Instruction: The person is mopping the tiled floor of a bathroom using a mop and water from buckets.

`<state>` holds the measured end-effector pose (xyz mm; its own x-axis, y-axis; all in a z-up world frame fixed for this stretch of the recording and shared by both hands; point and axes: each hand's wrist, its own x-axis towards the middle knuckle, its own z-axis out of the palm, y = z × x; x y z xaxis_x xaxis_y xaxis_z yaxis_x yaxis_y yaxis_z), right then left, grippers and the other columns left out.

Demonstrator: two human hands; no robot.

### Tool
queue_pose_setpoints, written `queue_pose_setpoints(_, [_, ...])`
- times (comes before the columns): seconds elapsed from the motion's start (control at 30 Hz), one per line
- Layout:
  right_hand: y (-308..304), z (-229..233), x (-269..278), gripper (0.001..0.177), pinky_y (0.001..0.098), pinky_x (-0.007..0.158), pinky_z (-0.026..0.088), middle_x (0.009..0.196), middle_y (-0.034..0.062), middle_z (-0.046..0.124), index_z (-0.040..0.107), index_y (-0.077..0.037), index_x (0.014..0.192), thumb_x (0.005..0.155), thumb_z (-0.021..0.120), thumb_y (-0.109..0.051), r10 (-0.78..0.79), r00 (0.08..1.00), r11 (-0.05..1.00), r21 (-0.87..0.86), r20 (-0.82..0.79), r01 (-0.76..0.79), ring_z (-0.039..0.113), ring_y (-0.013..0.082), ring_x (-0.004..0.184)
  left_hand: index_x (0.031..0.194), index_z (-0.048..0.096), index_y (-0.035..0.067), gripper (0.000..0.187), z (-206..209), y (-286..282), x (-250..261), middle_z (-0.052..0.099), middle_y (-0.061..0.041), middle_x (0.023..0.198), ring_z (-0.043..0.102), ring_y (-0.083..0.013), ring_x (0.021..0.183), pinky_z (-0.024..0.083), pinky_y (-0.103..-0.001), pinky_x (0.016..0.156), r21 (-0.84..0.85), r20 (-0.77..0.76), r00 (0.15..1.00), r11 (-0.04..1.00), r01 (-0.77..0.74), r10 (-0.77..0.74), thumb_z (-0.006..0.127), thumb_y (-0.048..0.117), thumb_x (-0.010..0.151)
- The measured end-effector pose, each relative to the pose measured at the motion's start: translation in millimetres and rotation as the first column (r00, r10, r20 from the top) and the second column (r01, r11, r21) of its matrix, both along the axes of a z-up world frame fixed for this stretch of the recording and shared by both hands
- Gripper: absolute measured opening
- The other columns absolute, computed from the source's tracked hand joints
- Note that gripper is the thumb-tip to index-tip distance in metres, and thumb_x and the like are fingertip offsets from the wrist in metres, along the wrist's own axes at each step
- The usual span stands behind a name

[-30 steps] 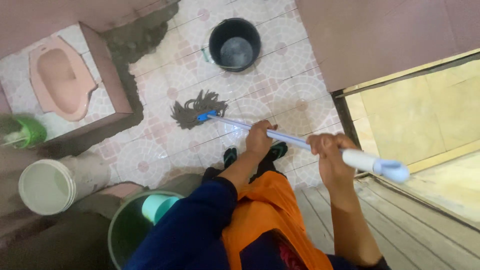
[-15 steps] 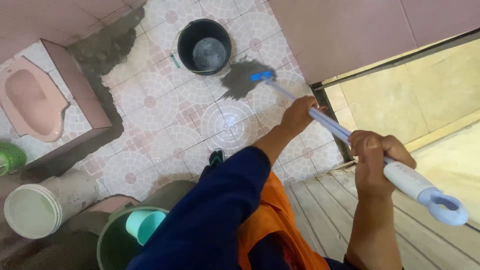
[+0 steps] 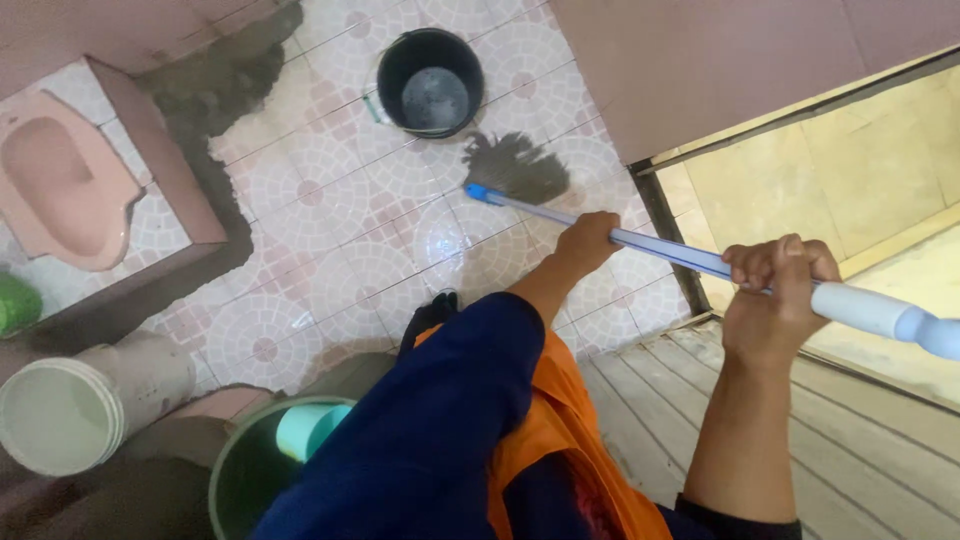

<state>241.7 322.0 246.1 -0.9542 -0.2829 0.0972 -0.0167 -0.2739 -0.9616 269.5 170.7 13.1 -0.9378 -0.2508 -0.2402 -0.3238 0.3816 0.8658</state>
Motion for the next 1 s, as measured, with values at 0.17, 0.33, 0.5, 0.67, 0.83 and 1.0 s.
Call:
queue_pose_setpoints(0.17, [-40, -13, 44, 0.035, 0.0379, 0.074, 0.045, 0.068, 0.0047, 0.040, 0.046, -0.008, 0.086, 0.116, 0.062, -0.011, 0.054, 0.996, 0.998, -0.045, 0.066, -0.051, 0.042, 0.0171, 0.064, 0.092, 0.068, 0.013, 0.023, -16, -41, 78, 0.073, -0.011, 0.100, 0.068, -0.0369, 0.100, 0.054, -0.051, 0.080, -0.064, 0.030, 0.997, 0.996, -0.065, 0.067, 0.077, 0.031, 0.080])
queue_pose_setpoints(0.33, [-74, -43, 89, 0.030, 0.0416, 0.076, 0.050, 0.067, 0.0037, 0.041, 0.047, -0.008, 0.086, 0.112, 0.061, -0.011, 0.086, 0.989, 0.996, -0.032, 0.116, -0.083, 0.044, 0.0176, 0.064, 0.093, 0.068, 0.014, 0.024, -24, -84, 161, 0.073, -0.010, 0.099, 0.069, -0.0365, 0.098, 0.055, -0.049, 0.081, -0.132, 0.035, 0.994, 0.986, -0.098, 0.104, 0.075, 0.034, 0.083])
queue_pose_setpoints(0.5, [-91, -83, 116, 0.016, 0.0458, 0.085, 0.056, 0.075, 0.0044, 0.050, 0.055, -0.008, 0.090, 0.102, 0.066, -0.010, 0.073, 0.927, 0.996, -0.071, 0.368, -0.050, 0.054, 0.0187, 0.072, 0.097, 0.067, 0.010, 0.032, -43, -93, 213, 0.070, -0.017, 0.100, 0.066, -0.0397, 0.098, 0.053, -0.052, 0.081, -0.176, 0.215, 0.966, 0.979, -0.105, 0.143, 0.077, 0.038, 0.083])
queue_pose_setpoints(0.67, [-101, -81, 145, 0.014, 0.0468, 0.095, 0.057, 0.086, 0.0065, 0.057, 0.055, -0.008, 0.094, 0.099, 0.067, -0.002, 0.043, 0.881, 0.978, -0.200, 0.470, 0.059, 0.061, 0.0201, 0.083, 0.101, 0.066, 0.004, 0.029, -84, -76, 241, 0.069, -0.019, 0.099, 0.063, -0.0417, 0.100, 0.051, -0.050, 0.089, -0.293, -0.041, 0.957, 0.913, -0.285, 0.286, 0.080, 0.018, 0.080])
queue_pose_setpoints(0.83, [-76, -56, 134, 0.015, 0.0472, 0.096, 0.056, 0.092, 0.0077, 0.060, 0.055, -0.007, 0.099, 0.099, 0.066, 0.003, -0.061, 0.923, 0.966, -0.209, 0.381, 0.150, 0.063, 0.0199, 0.087, 0.097, 0.064, 0.005, 0.032, -58, -53, 206, 0.068, -0.018, 0.098, 0.061, -0.0406, 0.101, 0.049, -0.049, 0.092, -0.259, -0.030, 0.943, 0.909, -0.326, 0.330, 0.081, 0.008, 0.070])
queue_pose_setpoints(1.0, [-35, -21, 96, 0.024, 0.0460, 0.097, 0.058, 0.097, 0.0092, 0.059, 0.050, -0.007, 0.102, 0.102, 0.065, 0.011, -0.135, 0.976, 0.978, -0.137, 0.171, 0.159, 0.063, 0.0209, 0.091, 0.086, 0.060, 0.005, 0.026, -20, -14, 131, 0.065, -0.019, 0.084, 0.060, -0.0426, 0.089, 0.047, -0.053, 0.102, -0.225, -0.264, 0.915, 0.903, -0.366, 0.305, 0.083, 0.016, 0.080])
